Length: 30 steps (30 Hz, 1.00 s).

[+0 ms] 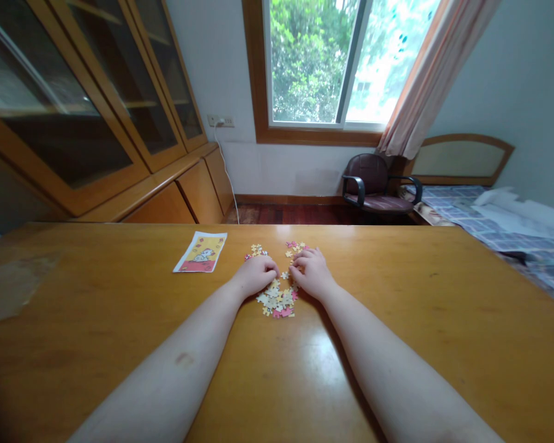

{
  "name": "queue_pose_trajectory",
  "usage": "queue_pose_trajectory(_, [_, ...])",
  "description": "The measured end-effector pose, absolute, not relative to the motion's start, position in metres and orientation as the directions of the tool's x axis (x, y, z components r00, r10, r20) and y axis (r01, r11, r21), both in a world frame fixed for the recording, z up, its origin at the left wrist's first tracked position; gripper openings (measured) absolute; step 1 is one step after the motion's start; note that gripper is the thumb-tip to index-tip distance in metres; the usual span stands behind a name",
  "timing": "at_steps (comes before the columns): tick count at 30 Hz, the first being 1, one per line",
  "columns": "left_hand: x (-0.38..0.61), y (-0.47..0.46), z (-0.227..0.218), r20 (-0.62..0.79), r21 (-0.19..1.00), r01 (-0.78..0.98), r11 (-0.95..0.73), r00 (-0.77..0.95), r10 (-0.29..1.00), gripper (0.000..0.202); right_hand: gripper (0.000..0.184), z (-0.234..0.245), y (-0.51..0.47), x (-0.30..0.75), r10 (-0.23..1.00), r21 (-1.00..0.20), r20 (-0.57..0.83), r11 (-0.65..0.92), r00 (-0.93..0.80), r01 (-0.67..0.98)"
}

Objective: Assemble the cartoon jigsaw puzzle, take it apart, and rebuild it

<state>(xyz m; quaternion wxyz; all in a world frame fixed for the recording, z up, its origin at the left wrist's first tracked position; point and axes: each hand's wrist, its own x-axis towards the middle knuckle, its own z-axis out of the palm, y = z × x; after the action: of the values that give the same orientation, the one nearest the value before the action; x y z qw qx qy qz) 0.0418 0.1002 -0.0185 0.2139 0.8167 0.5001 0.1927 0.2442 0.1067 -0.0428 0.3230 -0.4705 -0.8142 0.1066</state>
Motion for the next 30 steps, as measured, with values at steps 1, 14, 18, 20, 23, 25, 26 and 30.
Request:
queue_pose_trajectory(1, [0.041,0.1,-0.019,0.091,0.524,0.747,-0.409,0.428,0.899,0.026,0.017,-0.042,0.105,0.243,0.824,-0.468,0.418,0.556,-0.382,0.687])
queue_pose_trajectory(14, [0.041,0.1,-0.018,0.118,0.542,0.723,-0.428,0.438,0.891,0.031,0.021,-0.039,0.104,0.242,0.777,-0.44,0.355,0.629,-0.519,0.641])
queue_pose_trajectory(18, [0.041,0.099,-0.018,0.116,0.552,0.719,-0.423,0.437,0.892,0.032,0.028,-0.038,0.105,0.243,0.836,-0.446,0.35,0.545,-0.422,0.71])
queue_pose_trajectory(20, [0.042,0.098,-0.018,0.112,0.533,0.728,-0.432,0.446,0.888,0.032,0.032,-0.037,0.105,0.245,0.865,-0.467,0.359,0.492,-0.351,0.735])
queue_pose_trajectory(23, [0.042,0.098,-0.017,0.102,0.487,0.745,-0.456,0.47,0.877,0.032,0.037,-0.033,0.106,0.247,0.864,-0.477,0.373,0.49,-0.337,0.729])
queue_pose_trajectory(25, [0.042,0.098,-0.017,0.094,0.465,0.77,-0.436,0.447,0.889,0.032,0.037,-0.03,0.106,0.248,0.844,-0.475,0.364,0.531,-0.393,0.701])
queue_pose_trajectory(26, [0.042,0.099,-0.017,0.092,0.457,0.792,-0.404,0.409,0.908,0.033,0.037,-0.029,0.106,0.248,0.835,-0.484,0.35,0.55,-0.425,0.681])
queue_pose_trajectory(30, [0.039,0.102,-0.017,0.084,0.436,0.882,-0.178,0.158,0.984,0.031,0.025,-0.026,0.108,0.253,0.822,-0.546,0.258,0.558,-0.508,0.625])
